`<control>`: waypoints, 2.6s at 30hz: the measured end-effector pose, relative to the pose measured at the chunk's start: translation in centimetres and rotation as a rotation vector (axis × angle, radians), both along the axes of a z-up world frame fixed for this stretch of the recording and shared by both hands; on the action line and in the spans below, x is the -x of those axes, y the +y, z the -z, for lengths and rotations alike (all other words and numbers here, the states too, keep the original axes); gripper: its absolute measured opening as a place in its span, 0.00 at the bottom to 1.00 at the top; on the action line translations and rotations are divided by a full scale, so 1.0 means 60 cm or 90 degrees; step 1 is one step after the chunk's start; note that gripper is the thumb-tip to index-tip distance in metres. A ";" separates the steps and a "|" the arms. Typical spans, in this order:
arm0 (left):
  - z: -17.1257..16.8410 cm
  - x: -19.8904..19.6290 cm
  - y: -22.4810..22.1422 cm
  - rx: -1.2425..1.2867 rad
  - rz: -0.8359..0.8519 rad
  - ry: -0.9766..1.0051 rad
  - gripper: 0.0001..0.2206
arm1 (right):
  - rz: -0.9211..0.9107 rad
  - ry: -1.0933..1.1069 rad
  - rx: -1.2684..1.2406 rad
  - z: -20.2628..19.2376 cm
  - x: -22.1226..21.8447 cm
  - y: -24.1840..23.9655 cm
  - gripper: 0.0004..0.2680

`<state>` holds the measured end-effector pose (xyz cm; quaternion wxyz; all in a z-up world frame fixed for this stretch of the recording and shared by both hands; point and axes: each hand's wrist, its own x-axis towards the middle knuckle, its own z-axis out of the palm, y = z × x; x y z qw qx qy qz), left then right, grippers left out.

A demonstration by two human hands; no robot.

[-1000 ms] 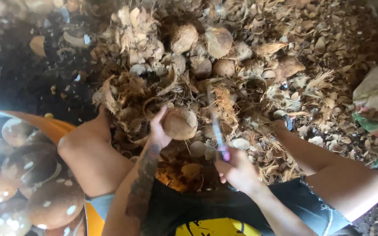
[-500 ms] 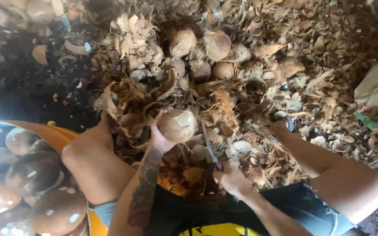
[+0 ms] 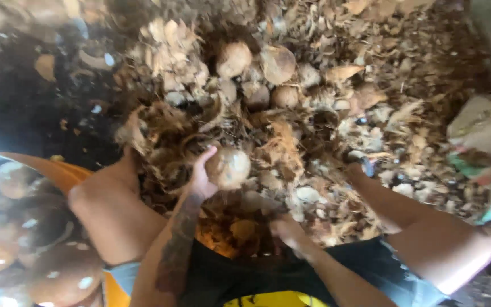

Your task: Peeling the outer husk from coconuts using a knife while sitting on the floor.

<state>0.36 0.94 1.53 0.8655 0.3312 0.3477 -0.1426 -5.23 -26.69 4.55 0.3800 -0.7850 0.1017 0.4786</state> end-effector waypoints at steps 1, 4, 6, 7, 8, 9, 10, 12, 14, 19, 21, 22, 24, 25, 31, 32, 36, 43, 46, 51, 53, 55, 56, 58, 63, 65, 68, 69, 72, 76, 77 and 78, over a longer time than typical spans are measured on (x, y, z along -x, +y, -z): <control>0.016 0.002 0.004 0.040 -0.023 -0.030 0.25 | 0.070 0.051 -0.044 -0.011 0.005 -0.006 0.07; 0.003 -0.014 0.011 0.027 -0.028 -0.064 0.24 | 0.091 -0.018 -0.113 -0.121 -0.024 0.007 0.06; 0.018 -0.004 0.005 -0.019 -0.026 -0.050 0.25 | 0.025 -0.120 -0.130 -0.185 -0.029 0.007 0.10; 0.040 -0.008 0.004 -0.034 -0.035 0.021 0.23 | -0.034 -0.380 -0.270 -0.199 -0.028 0.003 0.06; 0.061 -0.012 0.002 -0.049 -0.043 0.092 0.22 | -0.092 -0.641 -0.409 -0.215 -0.029 -0.003 0.07; 0.050 -0.008 -0.004 -0.049 -0.046 0.086 0.22 | -0.096 -0.646 -0.411 -0.216 -0.022 0.006 0.07; 0.039 -0.005 -0.011 -0.042 -0.047 0.120 0.25 | -0.054 -0.761 -0.549 -0.217 -0.017 0.013 0.06; 0.030 -0.014 -0.015 -0.039 -0.039 0.151 0.28 | -0.001 -0.880 -0.685 -0.144 -0.015 0.013 0.06; 0.042 -0.009 -0.021 -0.063 -0.067 0.127 0.27 | -0.146 -0.779 -0.665 0.001 -0.001 -0.017 0.21; 0.055 0.003 -0.010 0.063 -0.063 -0.079 0.17 | -0.045 -0.092 -0.086 -0.006 0.025 0.015 0.13; 0.041 0.001 -0.016 0.017 -0.134 -0.072 0.20 | -0.042 -0.068 -0.160 -0.076 0.015 0.025 0.25; 0.031 -0.001 -0.014 0.037 -0.161 -0.131 0.24 | 0.077 0.034 -0.327 -0.071 0.012 0.028 0.13; 0.023 0.006 -0.026 0.061 -0.177 -0.189 0.27 | 0.208 0.136 -0.488 -0.103 0.023 0.048 0.06; 0.020 0.010 -0.028 0.003 -0.185 -0.329 0.24 | 0.311 0.204 -0.720 -0.141 0.026 0.074 0.04; 0.092 0.000 0.010 0.061 -0.203 -0.228 0.19 | 0.143 -0.274 -0.910 -0.303 0.000 0.066 0.07; 0.103 -0.003 0.010 0.077 -0.222 -0.189 0.17 | 0.044 -0.526 -0.805 -0.316 -0.003 0.056 0.09; 0.060 -0.027 -0.008 -0.014 -0.185 -0.016 0.24 | 0.098 -0.832 -0.624 -0.218 0.006 0.065 0.08; 0.034 -0.004 -0.010 0.058 -0.260 -0.152 0.24 | 0.229 0.029 -0.197 0.033 0.027 0.053 0.13; -0.058 -0.018 -0.023 0.142 -0.293 -0.221 0.25 | 0.138 -0.160 -0.181 -0.113 -0.014 0.052 0.05; 0.007 -0.018 -0.032 0.014 -0.182 -0.020 0.31 | -0.040 -0.672 -0.504 -0.259 -0.028 0.032 0.09; 0.030 -0.011 -0.042 -0.153 -0.225 0.075 0.20 | 0.019 -0.782 -0.660 -0.290 -0.016 0.043 0.03; 0.042 -0.015 -0.043 -0.167 -0.236 0.064 0.24 | 0.020 -0.639 -0.557 -0.084 -0.114 0.092 0.03; 0.047 -0.013 -0.044 -0.184 -0.249 0.050 0.28 | 0.021 -0.498 -0.458 0.027 -0.129 0.108 0.03; 0.062 0.002 -0.038 -0.180 -0.245 -0.048 0.25 | 0.024 -0.232 -0.263 0.076 -0.032 0.053 0.02; 0.044 0.001 -0.042 -0.059 -0.173 -0.275 0.24 | 0.058 -0.023 -0.139 -0.044 0.005 0.033 0.02; 0.045 -0.009 -0.039 0.085 -0.079 -0.377 0.23 | -0.174 -0.190 0.031 -0.070 -0.008 0.038 0.03; 0.069 -0.029 -0.040 0.029 -0.127 -0.149 0.23 | 0.042 -0.061 -0.106 -0.111 0.000 0.041 0.28; 0.064 -0.031 -0.041 0.030 -0.128 -0.152 0.23 | 0.041 -0.064 -0.105 -0.134 0.006 0.054 0.28; 0.040 -0.025 -0.034 0.059 -0.090 -0.265 0.26 | 0.235 0.073 -0.376 -0.177 0.039 0.095 0.06; 0.034 -0.019 -0.037 -0.052 -0.144 -0.288 0.21 | 0.232 0.019 -0.770 -0.276 0.059 0.081 0.06; 0.045 -0.019 -0.034 -0.058 -0.219 -0.180 0.22 | 0.157 -0.071 -0.707 -0.324 0.054 0.072 0.04; 0.047 -0.007 -0.034 -0.057 -0.229 -0.174 0.22 | 0.151 -0.063 -0.704 -0.339 0.053 0.066 0.04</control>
